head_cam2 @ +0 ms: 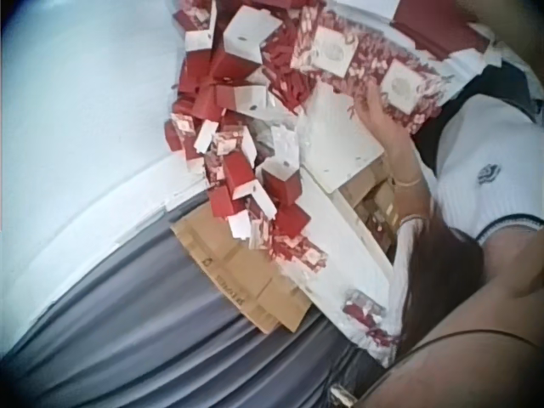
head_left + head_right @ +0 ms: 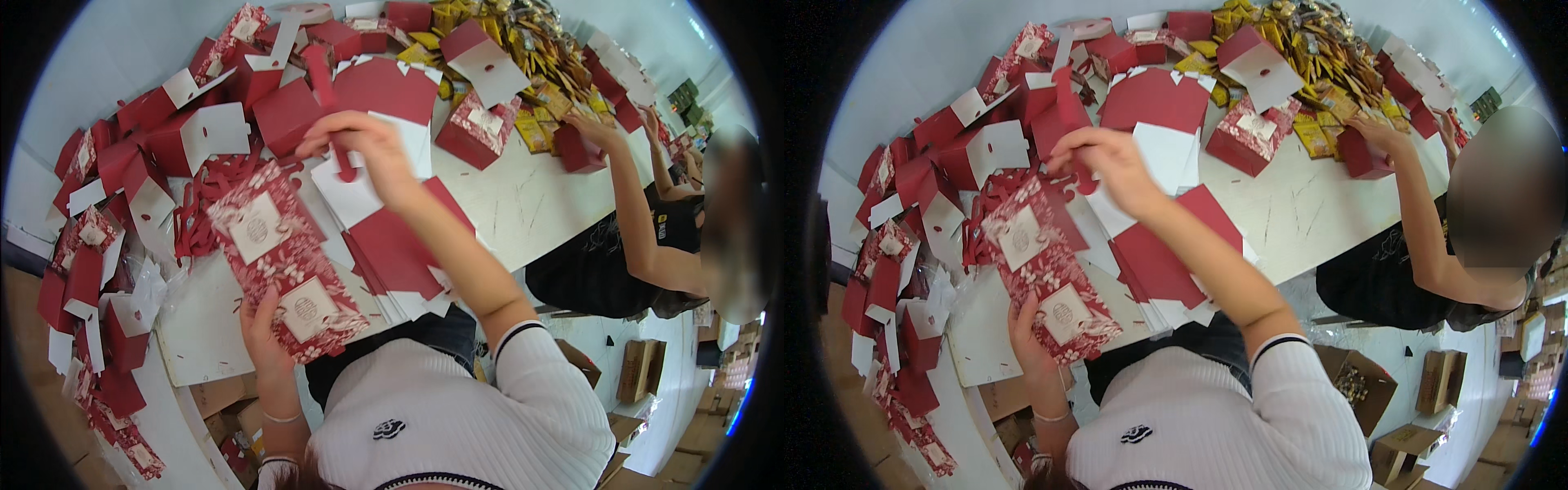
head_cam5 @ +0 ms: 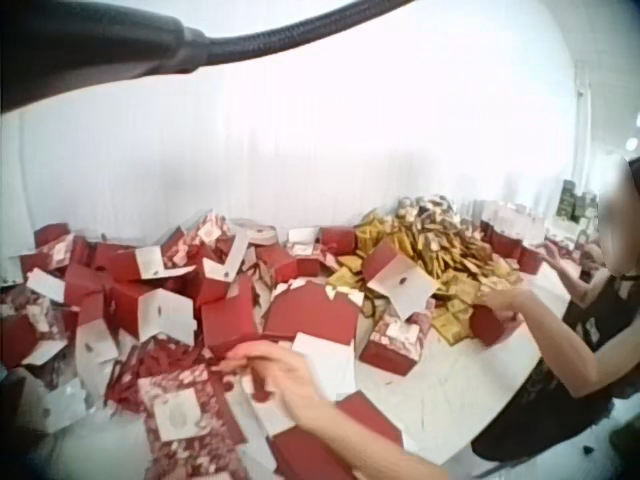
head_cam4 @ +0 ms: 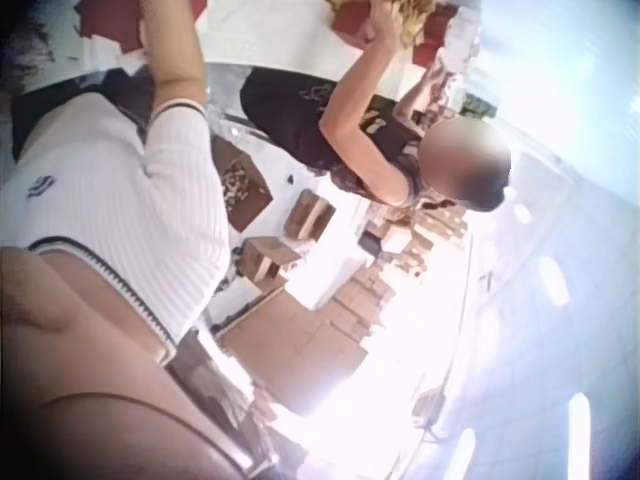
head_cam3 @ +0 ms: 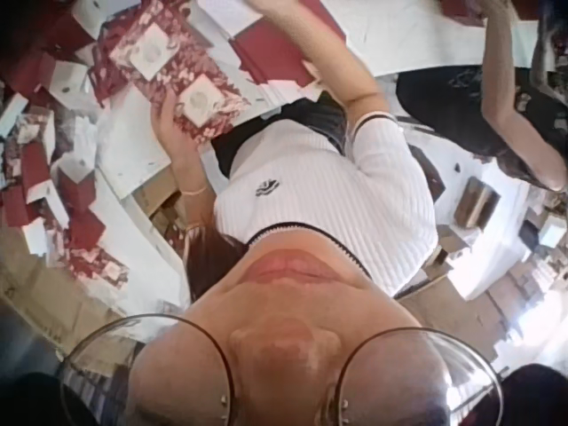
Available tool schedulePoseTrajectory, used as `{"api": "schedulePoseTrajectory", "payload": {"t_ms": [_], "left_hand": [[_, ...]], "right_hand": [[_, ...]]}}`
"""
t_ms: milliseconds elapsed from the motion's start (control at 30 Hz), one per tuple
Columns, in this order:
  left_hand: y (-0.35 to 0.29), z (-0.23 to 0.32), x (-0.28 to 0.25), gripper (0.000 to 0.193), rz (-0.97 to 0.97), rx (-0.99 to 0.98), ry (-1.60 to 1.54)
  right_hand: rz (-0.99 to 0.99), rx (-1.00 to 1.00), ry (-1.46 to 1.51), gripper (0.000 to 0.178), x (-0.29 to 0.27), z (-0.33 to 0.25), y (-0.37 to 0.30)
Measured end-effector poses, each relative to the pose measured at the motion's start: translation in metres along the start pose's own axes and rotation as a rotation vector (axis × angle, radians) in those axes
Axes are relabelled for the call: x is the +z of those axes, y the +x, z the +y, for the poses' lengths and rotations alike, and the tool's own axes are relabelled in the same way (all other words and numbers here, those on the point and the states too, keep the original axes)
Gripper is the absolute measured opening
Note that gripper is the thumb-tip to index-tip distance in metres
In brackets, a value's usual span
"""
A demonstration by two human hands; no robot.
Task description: The person folds red paper sheets into small boxes, inserts a patterned insert, and secures it with a red paper fastener. The person repeats this process for multiple units, placing finished boxes on the table.
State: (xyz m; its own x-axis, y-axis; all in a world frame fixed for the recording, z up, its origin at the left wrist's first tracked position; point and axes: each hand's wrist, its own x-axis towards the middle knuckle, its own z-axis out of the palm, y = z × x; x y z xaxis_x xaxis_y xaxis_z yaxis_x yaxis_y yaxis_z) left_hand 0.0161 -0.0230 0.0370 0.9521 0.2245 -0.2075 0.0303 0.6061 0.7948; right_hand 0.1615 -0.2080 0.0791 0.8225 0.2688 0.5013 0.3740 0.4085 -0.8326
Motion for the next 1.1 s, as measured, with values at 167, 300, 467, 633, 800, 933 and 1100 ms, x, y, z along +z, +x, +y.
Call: {"api": "schedulePoseTrajectory", "payload": {"t_ms": [167, 300, 467, 633, 800, 933, 1100], "left_hand": [[0.007, -0.012, 0.028, 0.024, -0.162, -0.060, 0.078], [0.020, -0.029, 0.059, 0.025, -0.344, -0.130, 0.237], [0.046, -0.019, 0.057, 0.039, -0.491, 0.010, 1.171], [0.013, -0.009, 0.102, 0.026, -0.606, 0.559, 0.686], [0.008, -0.007, 0.096, 0.024, -0.712, 0.079, 0.509], [0.021, -0.011, 0.084, 0.024, -0.747, -0.213, 0.337], [0.017, -0.007, 0.085, 0.028, -0.797, -0.249, 0.274]], "right_hand": [[-0.052, -0.061, -0.070, 0.032, -0.025, -0.049, -0.061], [0.028, -0.097, -0.100, 0.032, -0.035, -0.066, -0.092], [0.103, -0.115, 0.351, 0.035, -0.034, -0.078, -0.106], [0.213, 0.128, 0.763, 0.038, -0.005, -0.069, -0.112], [0.479, 0.043, -0.468, 0.023, 0.003, -0.060, -0.114], [0.284, -0.589, -1.252, 0.040, -0.014, -0.043, -0.110], [0.101, -0.679, -1.468, 0.043, -0.013, -0.046, -0.115]]}}
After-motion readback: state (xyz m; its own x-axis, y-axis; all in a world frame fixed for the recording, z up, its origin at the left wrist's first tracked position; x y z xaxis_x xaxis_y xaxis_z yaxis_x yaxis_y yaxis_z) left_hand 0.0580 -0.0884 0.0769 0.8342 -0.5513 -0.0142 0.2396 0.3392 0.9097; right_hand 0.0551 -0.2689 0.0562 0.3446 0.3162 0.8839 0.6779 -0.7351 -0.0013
